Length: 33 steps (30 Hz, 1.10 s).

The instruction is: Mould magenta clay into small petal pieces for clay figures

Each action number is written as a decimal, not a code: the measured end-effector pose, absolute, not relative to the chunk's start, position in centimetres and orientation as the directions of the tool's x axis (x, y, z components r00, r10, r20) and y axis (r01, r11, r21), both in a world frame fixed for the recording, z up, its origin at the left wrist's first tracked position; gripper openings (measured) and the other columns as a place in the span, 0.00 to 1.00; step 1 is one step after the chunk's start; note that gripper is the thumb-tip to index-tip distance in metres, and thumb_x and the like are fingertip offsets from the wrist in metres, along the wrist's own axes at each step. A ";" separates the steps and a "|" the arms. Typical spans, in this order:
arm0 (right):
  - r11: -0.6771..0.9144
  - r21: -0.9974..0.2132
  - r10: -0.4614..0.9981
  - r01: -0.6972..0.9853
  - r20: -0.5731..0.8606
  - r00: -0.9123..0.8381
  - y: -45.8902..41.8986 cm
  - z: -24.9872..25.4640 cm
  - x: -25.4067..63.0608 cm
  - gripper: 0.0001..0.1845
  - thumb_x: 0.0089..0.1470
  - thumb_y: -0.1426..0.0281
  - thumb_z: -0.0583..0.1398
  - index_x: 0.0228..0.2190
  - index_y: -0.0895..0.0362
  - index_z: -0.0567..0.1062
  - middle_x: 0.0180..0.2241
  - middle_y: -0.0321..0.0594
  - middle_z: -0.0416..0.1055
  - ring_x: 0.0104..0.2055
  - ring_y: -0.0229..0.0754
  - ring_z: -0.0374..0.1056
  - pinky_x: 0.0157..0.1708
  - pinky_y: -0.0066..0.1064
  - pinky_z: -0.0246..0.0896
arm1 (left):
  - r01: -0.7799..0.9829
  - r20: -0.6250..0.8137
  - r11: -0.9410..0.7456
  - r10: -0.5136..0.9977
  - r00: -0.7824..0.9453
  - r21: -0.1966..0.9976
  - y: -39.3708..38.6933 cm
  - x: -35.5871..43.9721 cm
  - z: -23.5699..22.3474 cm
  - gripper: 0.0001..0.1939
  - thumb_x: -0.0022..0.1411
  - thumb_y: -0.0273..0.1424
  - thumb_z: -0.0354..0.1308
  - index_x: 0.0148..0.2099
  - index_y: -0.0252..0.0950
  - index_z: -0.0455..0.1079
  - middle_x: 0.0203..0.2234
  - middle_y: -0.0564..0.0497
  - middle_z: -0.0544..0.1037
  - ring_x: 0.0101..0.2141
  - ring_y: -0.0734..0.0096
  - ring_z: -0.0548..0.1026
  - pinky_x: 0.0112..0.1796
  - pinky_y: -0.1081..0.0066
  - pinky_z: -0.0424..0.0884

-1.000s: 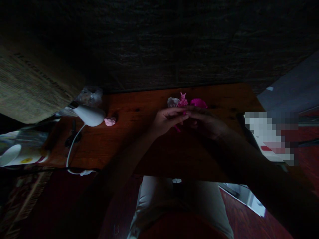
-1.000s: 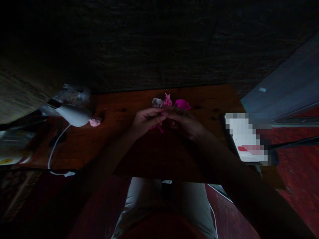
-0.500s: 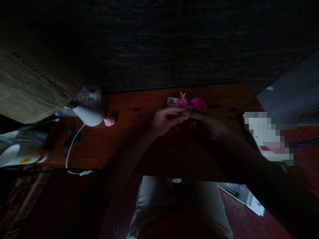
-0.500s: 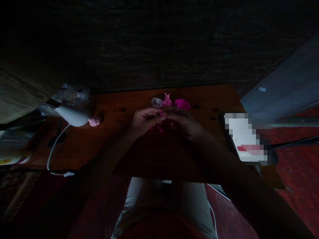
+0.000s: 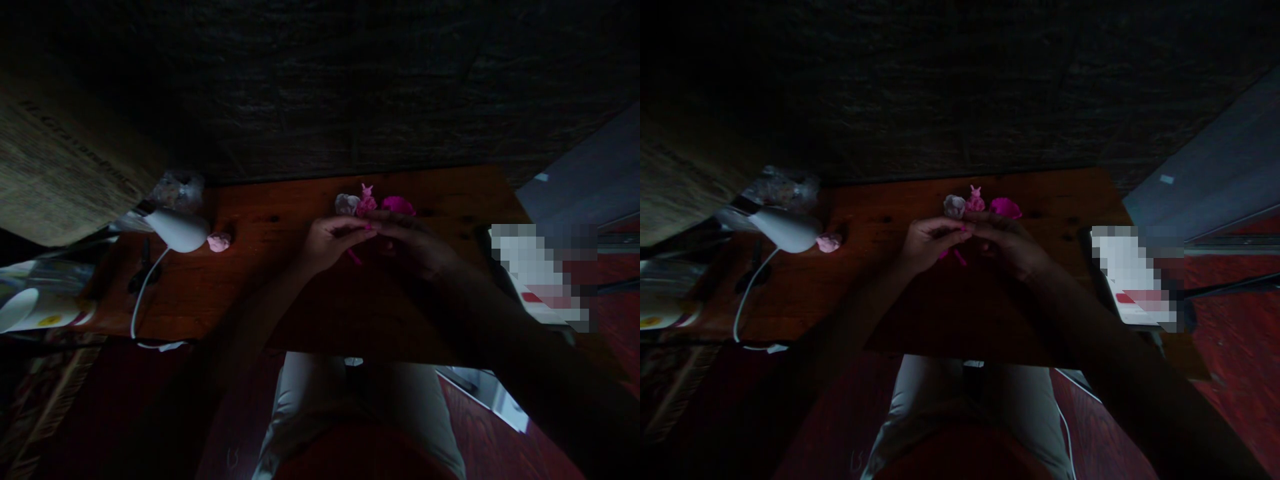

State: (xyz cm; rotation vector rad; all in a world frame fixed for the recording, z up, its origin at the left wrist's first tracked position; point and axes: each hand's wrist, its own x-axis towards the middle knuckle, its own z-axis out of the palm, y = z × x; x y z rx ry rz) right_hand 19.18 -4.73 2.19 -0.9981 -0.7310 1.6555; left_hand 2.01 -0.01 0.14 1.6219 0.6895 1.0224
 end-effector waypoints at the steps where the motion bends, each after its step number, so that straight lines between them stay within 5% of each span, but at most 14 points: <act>1: -0.290 -0.844 0.957 -0.451 -0.262 -0.126 -4.8 2.3 19.2 0.18 0.37 0.69 0.74 0.34 0.54 0.83 0.29 0.33 0.75 0.22 0.28 0.57 0.19 0.21 0.51 | -0.045 0.286 -0.300 0.836 0.468 0.953 0.0 2.0 0.1 0.15 0.54 0.42 0.70 0.38 0.35 0.81 0.33 0.49 0.83 0.33 0.72 0.80 0.37 0.71 0.77; 11: -0.301 -0.859 0.954 -0.413 -0.264 -0.145 -4.9 2.7 19.1 0.15 0.40 0.66 0.73 0.33 0.56 0.80 0.28 0.32 0.73 0.21 0.27 0.52 0.19 0.22 0.48 | 0.040 0.389 -0.453 0.803 0.451 0.890 -0.4 1.9 0.8 0.15 0.63 0.42 0.62 0.37 0.34 0.78 0.27 0.51 0.81 0.28 0.77 0.76 0.30 0.76 0.71; 24: -0.282 -0.854 0.959 -0.438 -0.239 -0.151 -4.7 2.2 19.2 0.14 0.42 0.66 0.73 0.32 0.56 0.79 0.24 0.29 0.67 0.21 0.28 0.51 0.18 0.23 0.45 | 0.063 0.437 -0.507 0.794 0.423 0.860 -0.4 2.2 0.2 0.13 0.59 0.41 0.66 0.39 0.36 0.80 0.22 0.54 0.74 0.22 0.79 0.66 0.23 0.75 0.62; 33: -0.270 -0.866 0.962 -0.422 -0.227 -0.151 -4.8 2.2 19.1 0.16 0.43 0.64 0.73 0.35 0.56 0.79 0.25 0.30 0.68 0.21 0.28 0.51 0.17 0.23 0.45 | 0.037 0.531 -0.600 0.733 0.425 0.799 -0.3 2.0 0.9 0.12 0.63 0.40 0.62 0.36 0.36 0.77 0.27 0.52 0.73 0.28 0.76 0.69 0.30 0.73 0.66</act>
